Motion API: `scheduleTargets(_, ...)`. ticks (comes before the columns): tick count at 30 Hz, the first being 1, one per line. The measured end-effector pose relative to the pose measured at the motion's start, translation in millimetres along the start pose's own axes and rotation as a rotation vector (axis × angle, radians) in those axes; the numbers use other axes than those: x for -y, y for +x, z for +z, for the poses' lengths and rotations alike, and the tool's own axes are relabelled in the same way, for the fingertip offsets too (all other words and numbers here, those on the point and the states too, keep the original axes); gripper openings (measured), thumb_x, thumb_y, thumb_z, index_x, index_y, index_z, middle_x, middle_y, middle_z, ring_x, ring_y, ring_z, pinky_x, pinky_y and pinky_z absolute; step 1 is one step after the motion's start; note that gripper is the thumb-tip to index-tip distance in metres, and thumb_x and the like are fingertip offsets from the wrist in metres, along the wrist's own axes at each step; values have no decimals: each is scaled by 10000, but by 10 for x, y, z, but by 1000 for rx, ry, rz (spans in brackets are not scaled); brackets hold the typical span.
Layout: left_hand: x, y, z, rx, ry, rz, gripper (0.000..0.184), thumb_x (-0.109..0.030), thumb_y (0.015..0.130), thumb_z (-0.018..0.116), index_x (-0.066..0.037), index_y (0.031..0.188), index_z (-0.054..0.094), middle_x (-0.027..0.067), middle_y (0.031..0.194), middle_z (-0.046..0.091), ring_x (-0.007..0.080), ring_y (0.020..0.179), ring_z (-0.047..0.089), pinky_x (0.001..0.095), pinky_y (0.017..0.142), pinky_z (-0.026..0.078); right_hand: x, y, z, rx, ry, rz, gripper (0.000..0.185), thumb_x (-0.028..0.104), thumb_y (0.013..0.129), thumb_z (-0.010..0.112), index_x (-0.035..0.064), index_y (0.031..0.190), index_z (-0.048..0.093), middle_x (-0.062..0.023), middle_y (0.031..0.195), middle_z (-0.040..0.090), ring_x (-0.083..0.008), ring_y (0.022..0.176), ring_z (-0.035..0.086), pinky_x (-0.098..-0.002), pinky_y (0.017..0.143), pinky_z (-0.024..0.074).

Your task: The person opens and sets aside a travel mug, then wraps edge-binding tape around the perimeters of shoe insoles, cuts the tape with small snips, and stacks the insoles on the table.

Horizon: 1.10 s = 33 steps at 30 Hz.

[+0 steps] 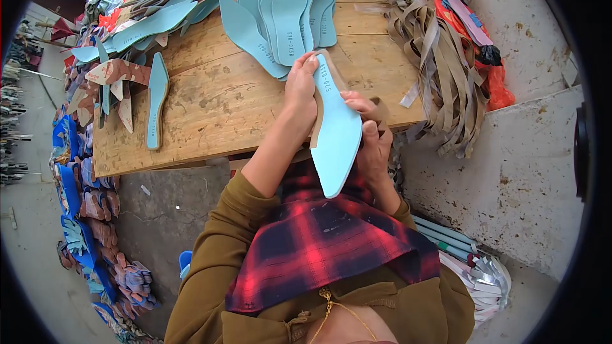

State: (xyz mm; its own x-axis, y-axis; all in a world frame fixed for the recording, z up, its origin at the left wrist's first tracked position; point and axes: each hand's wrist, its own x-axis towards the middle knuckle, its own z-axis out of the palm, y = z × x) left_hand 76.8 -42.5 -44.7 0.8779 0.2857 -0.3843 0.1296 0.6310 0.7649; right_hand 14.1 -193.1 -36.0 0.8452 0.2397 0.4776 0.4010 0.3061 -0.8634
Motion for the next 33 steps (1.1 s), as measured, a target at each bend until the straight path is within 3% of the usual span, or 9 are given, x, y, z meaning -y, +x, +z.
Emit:
scheduleTargets(4,-91,-88,38,-132,-119,-55,201,-184,978,512,-68,1141,529,56,974,590,189,833,609,349,767,545,107,159,27,56,180,178,568,396,921,601,-32,1275,483,-198,1304,520,-285,1236,480,-382,1022,377)
scheduleTargets(10,53,-10,-117,-12,-408,-288,256,-208,1008,455,-72,1224,459,48,1069,555,175,978,562,389,867,507,7,208,214,155,-579,-270,1073,436,607,866,19,1398,272,-161,1416,340,-292,1293,380,-439,1085,297)
scheduleTargets(11,78,-46,-118,18,-331,-206,271,-228,1005,468,-73,1227,457,46,1077,555,178,980,562,395,875,498,24,257,204,96,-599,-373,1133,430,564,900,-19,1404,286,-173,1355,438,-268,1243,451,-404,987,424)
scheduleTargets(14,-305,-540,11,145,129,54,438,-335,938,588,-56,1251,461,52,1124,560,207,1034,556,399,922,451,171,421,24,-4,-334,-244,1116,440,583,887,-23,1401,287,-163,1327,471,-259,1205,486,-398,970,438)
scheduleTargets(16,-489,-540,-284,248,1096,836,621,-384,792,738,-12,1234,510,82,1082,592,223,1028,574,361,908,458,422,479,-68,-58,101,91,1042,441,644,847,-27,1393,294,-155,1288,501,-243,1151,518,-371,957,450)
scheduleTargets(21,-842,-998,-112,539,1122,401,734,-401,630,844,53,1145,583,136,1000,629,228,940,607,327,859,468,491,473,-242,41,667,387,711,346,839,706,-22,1349,376,-150,1211,546,-207,1081,554,-301,868,489)
scheduleTargets(24,-796,-1041,-129,731,876,89,751,-407,634,849,66,1155,584,129,1002,628,196,935,586,307,845,452,305,444,-322,-147,565,381,252,253,939,598,33,1062,579,-78,956,621,-123,843,588,-204,607,436)
scheduleTargets(29,-601,-1057,-400,789,832,-20,765,-411,662,847,44,1213,573,117,1034,629,181,985,565,304,878,434,218,237,-530,-440,331,640,160,207,949,589,97,833,586,7,661,570,-57,558,506,-199,433,318)
scheduleTargets(33,-539,-1037,-397,777,776,-39,817,-301,667,866,12,1332,508,123,1273,565,203,1196,505,331,1031,371,472,223,-395,-515,213,500,133,173,962,550,63,888,556,-6,698,593,-44,500,471,-197,374,278)
